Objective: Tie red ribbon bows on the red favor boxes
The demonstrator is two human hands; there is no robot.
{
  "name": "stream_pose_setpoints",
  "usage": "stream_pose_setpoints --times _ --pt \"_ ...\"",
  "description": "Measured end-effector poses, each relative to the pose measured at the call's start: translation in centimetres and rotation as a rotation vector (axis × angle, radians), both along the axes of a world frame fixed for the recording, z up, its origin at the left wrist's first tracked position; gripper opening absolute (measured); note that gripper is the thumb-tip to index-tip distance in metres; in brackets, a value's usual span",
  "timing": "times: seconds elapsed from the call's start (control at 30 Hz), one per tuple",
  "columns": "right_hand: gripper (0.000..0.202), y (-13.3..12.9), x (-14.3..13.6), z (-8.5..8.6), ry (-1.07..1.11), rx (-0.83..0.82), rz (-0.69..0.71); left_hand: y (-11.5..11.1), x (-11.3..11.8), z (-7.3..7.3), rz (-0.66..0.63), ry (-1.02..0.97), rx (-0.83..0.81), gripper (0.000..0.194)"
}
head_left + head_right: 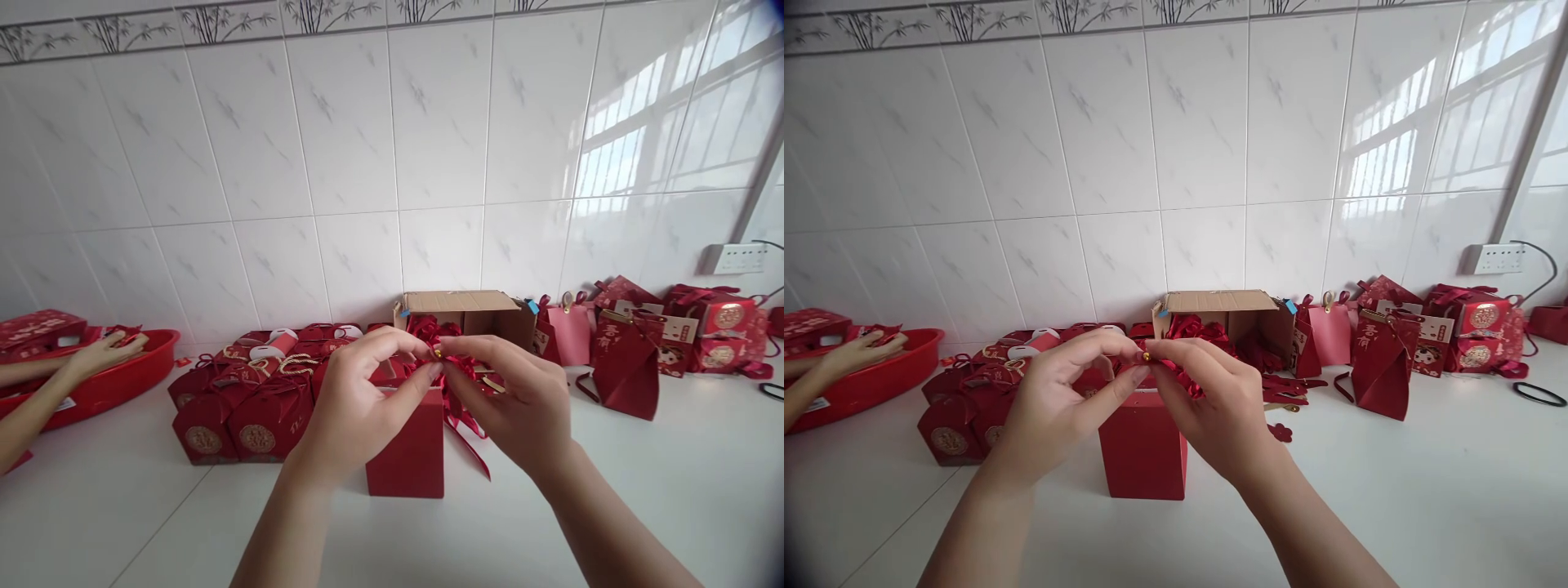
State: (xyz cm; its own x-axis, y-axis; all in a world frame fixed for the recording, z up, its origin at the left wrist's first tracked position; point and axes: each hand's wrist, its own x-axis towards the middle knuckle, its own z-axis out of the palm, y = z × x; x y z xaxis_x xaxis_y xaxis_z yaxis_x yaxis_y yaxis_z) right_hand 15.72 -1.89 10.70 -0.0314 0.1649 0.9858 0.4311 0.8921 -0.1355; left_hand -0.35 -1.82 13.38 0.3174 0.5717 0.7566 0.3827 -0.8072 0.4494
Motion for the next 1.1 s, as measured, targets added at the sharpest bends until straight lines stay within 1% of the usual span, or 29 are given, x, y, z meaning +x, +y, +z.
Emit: stream_pose_setpoints --times 0.07,0.17,0.23,0.33,0.4,0.47,0.63,0.77,0.83,1.0,1.1 --pt "0.030 0.0 0.0 0.0 -0.011 -0.035 0.093 0.0 -0.1 -0.1 0.014 0.013 0.031 0.004" --pt "0.029 -0.1 0.2 0.0 0.005 -0.187 0.247 0.1 -0.4 -0.1 0.041 0.039 0.076 0.006" --pt "0.022 -0.1 0.3 0.0 0.050 -0.335 0.375 0.1 -0.5 -0.1 0.039 0.053 0.066 0.007" --pt "0.009 -0.1 0.5 -0.1 0.147 -0.616 0.591 -0.2 -0.6 0.1 0.001 0.078 0.020 0.009" --pt "0.009 -0.1 0.5 0.0 0.201 -0.792 0.712 -0.4 -0.6 0.1 -0.027 0.102 0.013 0.010" --pt "0.012 -0.1 0.6 0.1 0.227 -0.902 0.801 -0.7 -0.5 0.2 -0.045 0.130 0.032 0.010" --pt "0.014 0.0 0.5 0.1 0.265 -1.016 0.935 -0.8 -0.6 0.2 -0.048 0.184 0.101 0.011" --pt "0.016 0.2 0.5 -0.1 0.345 -1.128 1.099 -0.7 -0.5 0.0 -0.046 0.193 0.153 0.011" --pt "0.015 0.4 0.7 -0.1 0.341 -1.183 1.166 -0.6 -0.4 -0.2 -0.057 0.197 0.170 0.011" --pt "0.016 0.6 1.3 0.0 0.304 -1.261 1.256 -0.3 -0.3 -0.2 -0.079 0.217 0.219 0.012" --pt "0.014 0.8 1.4 -0.1 0.297 -1.290 1.379 -0.2 -0.4 -0.2 -0.092 0.211 0.275 0.014"
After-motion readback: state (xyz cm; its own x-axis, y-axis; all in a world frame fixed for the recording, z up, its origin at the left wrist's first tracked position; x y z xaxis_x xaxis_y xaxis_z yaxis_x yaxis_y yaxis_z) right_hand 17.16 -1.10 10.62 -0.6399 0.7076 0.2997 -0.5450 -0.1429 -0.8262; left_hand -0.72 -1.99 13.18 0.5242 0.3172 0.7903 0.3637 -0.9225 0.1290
